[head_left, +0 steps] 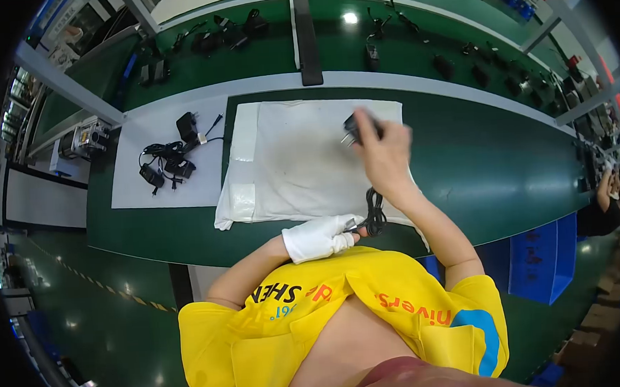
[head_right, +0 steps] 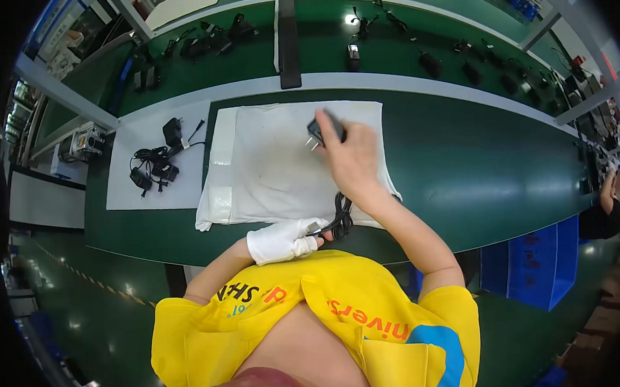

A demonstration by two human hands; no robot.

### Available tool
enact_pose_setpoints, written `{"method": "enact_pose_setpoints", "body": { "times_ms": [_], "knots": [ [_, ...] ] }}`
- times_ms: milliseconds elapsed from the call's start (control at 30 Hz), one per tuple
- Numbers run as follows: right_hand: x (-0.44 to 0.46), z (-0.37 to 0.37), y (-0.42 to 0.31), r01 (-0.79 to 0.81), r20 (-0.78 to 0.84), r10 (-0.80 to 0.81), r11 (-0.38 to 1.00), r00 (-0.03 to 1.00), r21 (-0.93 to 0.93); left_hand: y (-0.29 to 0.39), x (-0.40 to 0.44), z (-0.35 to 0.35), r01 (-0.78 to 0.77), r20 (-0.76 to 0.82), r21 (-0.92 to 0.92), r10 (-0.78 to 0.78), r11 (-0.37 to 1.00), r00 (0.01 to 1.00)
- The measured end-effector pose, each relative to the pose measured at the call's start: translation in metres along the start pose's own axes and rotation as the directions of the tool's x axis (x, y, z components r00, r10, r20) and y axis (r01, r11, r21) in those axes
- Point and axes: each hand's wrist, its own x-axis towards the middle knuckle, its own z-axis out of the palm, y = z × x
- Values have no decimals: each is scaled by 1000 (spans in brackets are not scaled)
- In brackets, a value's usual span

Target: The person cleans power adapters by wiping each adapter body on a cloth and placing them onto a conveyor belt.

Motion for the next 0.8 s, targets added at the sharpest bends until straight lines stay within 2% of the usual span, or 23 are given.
{"method": "enact_pose_setpoints", "body": {
  "times_ms": [33, 67, 100, 133, 167, 233, 300, 333, 367, 400, 433, 467, 500, 533, 567, 600, 633, 667, 733, 767, 800],
  "knots": [
    [-16, 29, 13, 0, 184, 7, 999, 983, -40, -7, 4, 1, -3, -6, -1, 3, 1000, 1000],
    [-32, 53, 25, -111, 192, 124, 991, 973, -78, -15, 8, 3, -89, -103, 173, 108, 981, 989],
    [-27, 44, 20, -97, 182, 109, 993, 977, -74, -17, 11, 2, -157, -185, 359, 235, 920, 954],
    [-12, 25, 13, -53, 134, 63, 995, 989, -83, -9, 7, -1, -64, -115, 300, 103, 952, 988],
    [-6, 4, 2, -29, 114, 39, 996, 993, -84, -19, 6, 2, -49, -68, -12, 48, 999, 997],
    [7, -21, -13, -7, -108, 3, 999, 994, -37, -2, -1, -2, -64, 26, 181, 60, 981, 998],
    [-5, 4, 1, 15, 107, -4, 995, 994, -103, -5, 4, 2, -85, -34, 181, 93, 980, 995],
    [-17, 14, 10, 31, 109, -20, 995, 994, -96, 6, 4, 1, 1, -80, 266, 21, 964, 997],
    [-29, 24, 20, 40, 252, -24, 997, 967, -59, 13, 3, -3, 87, -134, 350, -42, 933, 990],
    [-22, 28, 32, 66, 384, -49, 997, 922, -30, 0, 4, 0, -153, -205, 473, 278, 868, 939],
    [-2, 13, 32, 103, 384, -84, 994, 920, -28, 3, 2, -3, -208, -151, 446, 302, 870, 941],
    [15, -15, 22, 54, 210, -101, 974, 973, 219, 3, 0, 1, -302, -155, 348, 372, 888, 915],
    [28, -28, 17, 41, 37, -65, 886, 997, 463, 7, -3, 2, -392, -173, 250, 439, 885, 881],
    [36, -33, 42, -241, 190, 150, 689, 970, 684, 17, -6, -3, -342, -122, 281, 387, 897, 914],
    [63, -83, 6, -205, 114, 247, 381, 962, 901, 25, -7, -1, -465, -110, 362, 532, 808, 839],
    [79, -108, -4, -33, -46, 343, 223, 938, 974, 39, -8, -1, -560, -89, 363, 625, 745, 775],
    [90, -127, 4, 140, -228, 322, 276, 919, 951, 52, -8, 2, -647, -64, 358, 710, 673, 702],
    [94, -157, 21, 149, -175, 304, 108, 936, 983, 57, -4, 7, -645, -86, 355, 710, 677, 698],
    [91, -199, 32, 269, -259, 208, -20, 943, 963, 64, 4, 18, -796, -9, 424, 881, 432, 473],
    [85, -215, 31, 336, -325, 164, -44, 931, 941, 70, 3, 23, -794, -29, 421, 882, 438, 471],
    [75, -229, 24, 420, -413, 118, -41, 903, 907, 78, 0, 27, -791, 70, 501, 895, 350, 441]
  ]
}}
